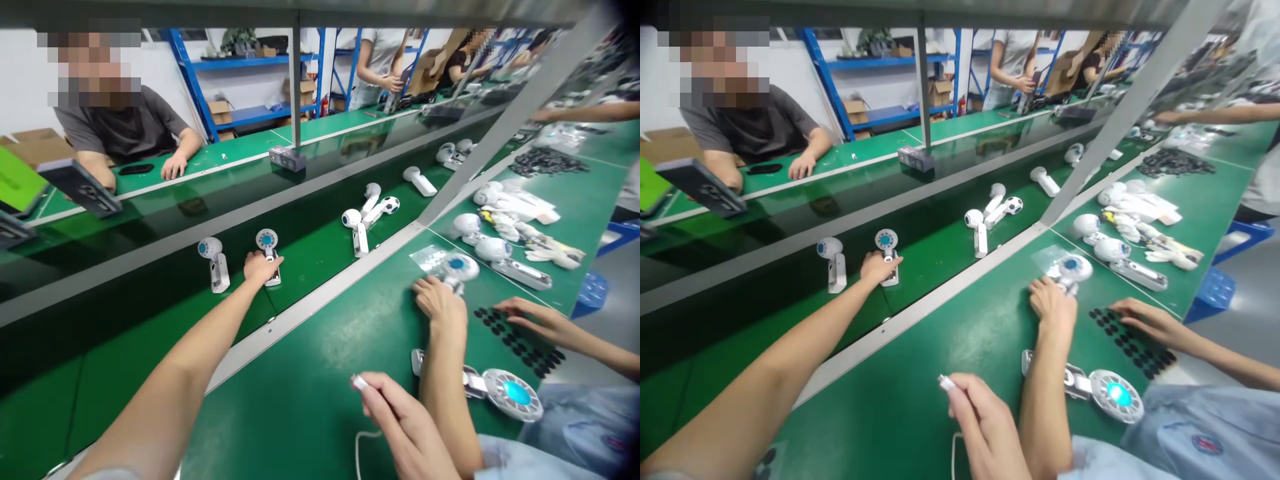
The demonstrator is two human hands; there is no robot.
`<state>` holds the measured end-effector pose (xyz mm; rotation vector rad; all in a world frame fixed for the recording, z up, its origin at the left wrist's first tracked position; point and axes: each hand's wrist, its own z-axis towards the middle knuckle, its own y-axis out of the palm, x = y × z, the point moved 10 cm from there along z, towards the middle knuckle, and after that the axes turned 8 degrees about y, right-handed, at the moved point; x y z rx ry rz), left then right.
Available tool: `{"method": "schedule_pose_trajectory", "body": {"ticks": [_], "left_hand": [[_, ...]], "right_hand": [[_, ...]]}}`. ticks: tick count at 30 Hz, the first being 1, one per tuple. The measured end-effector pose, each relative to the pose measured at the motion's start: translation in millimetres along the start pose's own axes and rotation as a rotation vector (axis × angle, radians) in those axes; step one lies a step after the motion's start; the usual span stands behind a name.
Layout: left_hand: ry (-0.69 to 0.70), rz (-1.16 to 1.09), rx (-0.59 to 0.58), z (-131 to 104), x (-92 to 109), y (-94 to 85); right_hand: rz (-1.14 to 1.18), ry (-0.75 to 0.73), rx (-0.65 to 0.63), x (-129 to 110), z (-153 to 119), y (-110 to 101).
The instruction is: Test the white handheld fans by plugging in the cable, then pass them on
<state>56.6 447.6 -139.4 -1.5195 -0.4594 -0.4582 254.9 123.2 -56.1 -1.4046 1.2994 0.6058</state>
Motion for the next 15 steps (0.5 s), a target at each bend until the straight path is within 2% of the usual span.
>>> {"method": "schedule_pose_trajectory", "body": {"ticks": [1,3,6,8,11,13,15], "left_hand": [[-0.005,-0.064,-0.01,-4,5,9.2],[-0.009,-0.268,-0.007,-15,14,13.6],[0.025,-0.551,-0.056,-49,31,-4.4],[0.027,-0.749,-0.13,-86,40,-22.7],[-0.072,-1.127,-0.263,-158,52,-44.0],[-0.148,-1.254,-0.261,-201,53,-57.5],[-0.174,-1.244,-0.2,-232,50,-71.3]], "right_hand": [[0.013,0.024,-0.007,-1,3,2],[0.032,0.04,-0.037,-5,7,7],[0.036,0.016,-0.075,-18,11,10],[0.033,-0.025,-0.104,-29,10,13],[0.044,-0.098,-0.176,-46,0,26],[0.049,-0.149,-0.214,-58,-12,36],[0.037,-0.207,-0.243,-69,-25,46]]}}
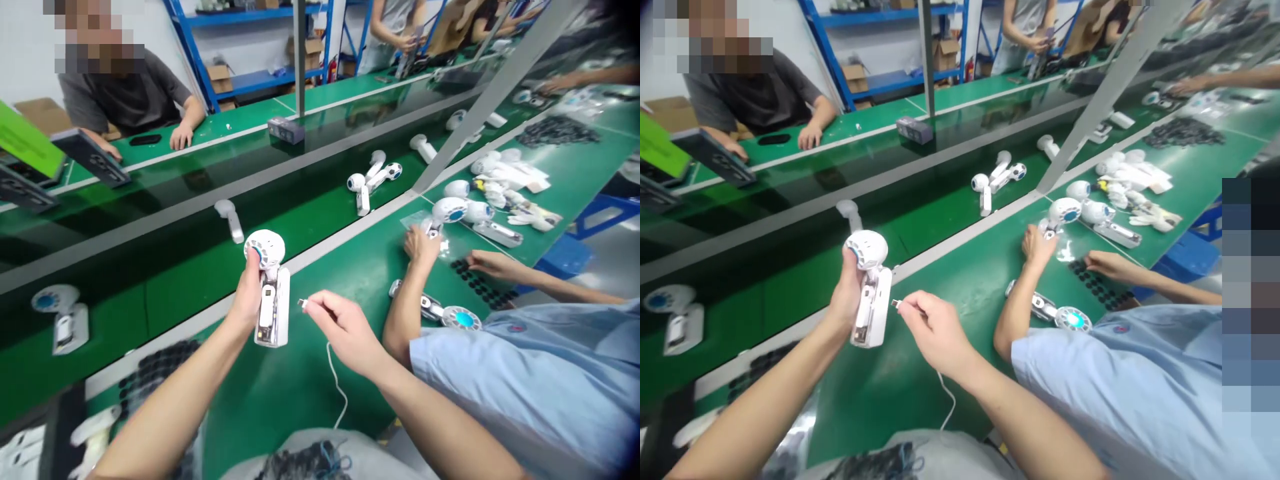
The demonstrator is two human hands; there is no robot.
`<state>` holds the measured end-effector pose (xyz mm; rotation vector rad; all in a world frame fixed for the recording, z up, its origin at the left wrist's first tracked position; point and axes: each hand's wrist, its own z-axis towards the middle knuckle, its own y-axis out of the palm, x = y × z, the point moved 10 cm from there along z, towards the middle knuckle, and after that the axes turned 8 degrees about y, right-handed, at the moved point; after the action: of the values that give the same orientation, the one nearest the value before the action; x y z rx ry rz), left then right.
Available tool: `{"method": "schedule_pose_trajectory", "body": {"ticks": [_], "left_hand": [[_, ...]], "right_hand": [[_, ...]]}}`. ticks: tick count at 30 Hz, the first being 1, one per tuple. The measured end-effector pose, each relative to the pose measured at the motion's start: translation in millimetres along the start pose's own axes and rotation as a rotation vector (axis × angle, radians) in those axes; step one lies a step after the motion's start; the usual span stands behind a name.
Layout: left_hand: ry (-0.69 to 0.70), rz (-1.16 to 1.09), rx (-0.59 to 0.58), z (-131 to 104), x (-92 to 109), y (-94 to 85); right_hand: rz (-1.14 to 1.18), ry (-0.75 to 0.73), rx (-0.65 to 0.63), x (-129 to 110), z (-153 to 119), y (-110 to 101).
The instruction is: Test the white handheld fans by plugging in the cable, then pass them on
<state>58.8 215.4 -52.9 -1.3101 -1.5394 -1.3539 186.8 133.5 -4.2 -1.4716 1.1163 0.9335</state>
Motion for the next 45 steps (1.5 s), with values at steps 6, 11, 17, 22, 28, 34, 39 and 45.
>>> {"method": "schedule_pose_trajectory", "body": {"ticks": [6,11,17,22,28,34,39,45], "left_hand": [[0.123,0.007,-0.006,-47,20,-0.4],[0.221,0.157,-0.017,-69,44,5.2],[0.271,0.353,-0.03,-81,55,11.2],[0.246,0.373,-0.057,-83,44,13.0],[0.159,0.375,-0.091,-72,23,5.0],[0.092,0.498,-0.047,-54,-14,-8.8],[0.063,0.539,0.276,-37,-7,-82.9],[0.04,0.588,0.147,0,-42,-73.5]], "right_hand": [[-0.084,-0.096,-0.047,-21,-24,21],[-0.13,-0.086,-0.092,-22,-37,23],[-0.17,-0.085,-0.147,-21,-45,29],[-0.19,-0.064,-0.192,-14,-45,34],[-0.231,-0.062,-0.258,-2,-36,45],[-0.116,0.08,-0.299,33,-18,53],[-0.052,0.219,-0.018,61,-30,-23],[0.092,0.281,-0.11,71,-43,-15]]}}
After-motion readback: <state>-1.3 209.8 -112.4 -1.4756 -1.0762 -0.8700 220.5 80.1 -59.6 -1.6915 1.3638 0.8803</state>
